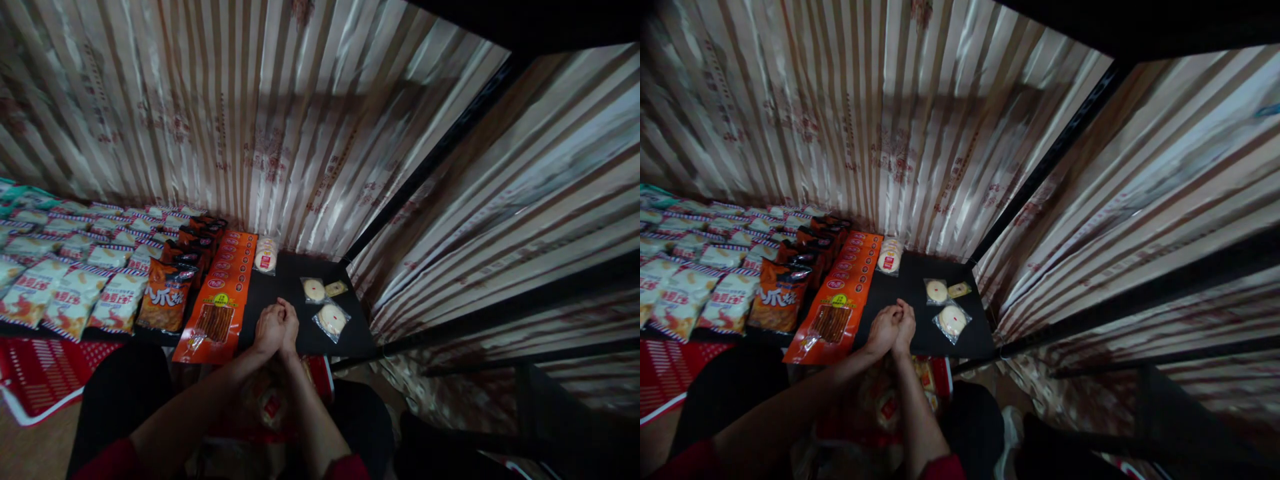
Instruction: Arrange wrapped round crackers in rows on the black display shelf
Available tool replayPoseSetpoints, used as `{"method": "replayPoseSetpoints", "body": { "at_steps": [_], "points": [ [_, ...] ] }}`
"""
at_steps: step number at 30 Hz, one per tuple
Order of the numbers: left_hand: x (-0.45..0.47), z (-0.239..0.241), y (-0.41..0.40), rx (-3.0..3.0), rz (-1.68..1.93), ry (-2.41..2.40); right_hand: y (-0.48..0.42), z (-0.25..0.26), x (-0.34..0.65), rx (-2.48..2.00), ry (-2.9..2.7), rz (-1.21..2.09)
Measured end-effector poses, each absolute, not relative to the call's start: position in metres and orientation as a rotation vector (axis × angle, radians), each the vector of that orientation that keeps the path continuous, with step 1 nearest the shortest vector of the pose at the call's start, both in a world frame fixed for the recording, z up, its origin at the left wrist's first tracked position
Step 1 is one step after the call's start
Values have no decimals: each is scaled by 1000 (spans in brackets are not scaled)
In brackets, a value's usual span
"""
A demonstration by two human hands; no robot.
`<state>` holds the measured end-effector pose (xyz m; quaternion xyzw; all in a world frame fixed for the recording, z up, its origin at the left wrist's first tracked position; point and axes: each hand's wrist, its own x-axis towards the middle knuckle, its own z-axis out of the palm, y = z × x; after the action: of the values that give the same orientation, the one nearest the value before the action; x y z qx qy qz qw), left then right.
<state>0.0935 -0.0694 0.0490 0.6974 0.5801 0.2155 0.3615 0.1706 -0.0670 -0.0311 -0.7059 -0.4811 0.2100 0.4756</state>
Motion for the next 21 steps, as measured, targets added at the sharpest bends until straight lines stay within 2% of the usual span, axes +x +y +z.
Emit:
{"method": "replayPoseSetpoints", "body": {
  "at_steps": [12,21],
  "points": [
    [78,8,-115,1961,714,1360,-114,-35,158,-1714,-1244,478],
    [55,-23,-161,2085,715,1162,-168,-60,155,-1610,-1410,377]
  ]
}}
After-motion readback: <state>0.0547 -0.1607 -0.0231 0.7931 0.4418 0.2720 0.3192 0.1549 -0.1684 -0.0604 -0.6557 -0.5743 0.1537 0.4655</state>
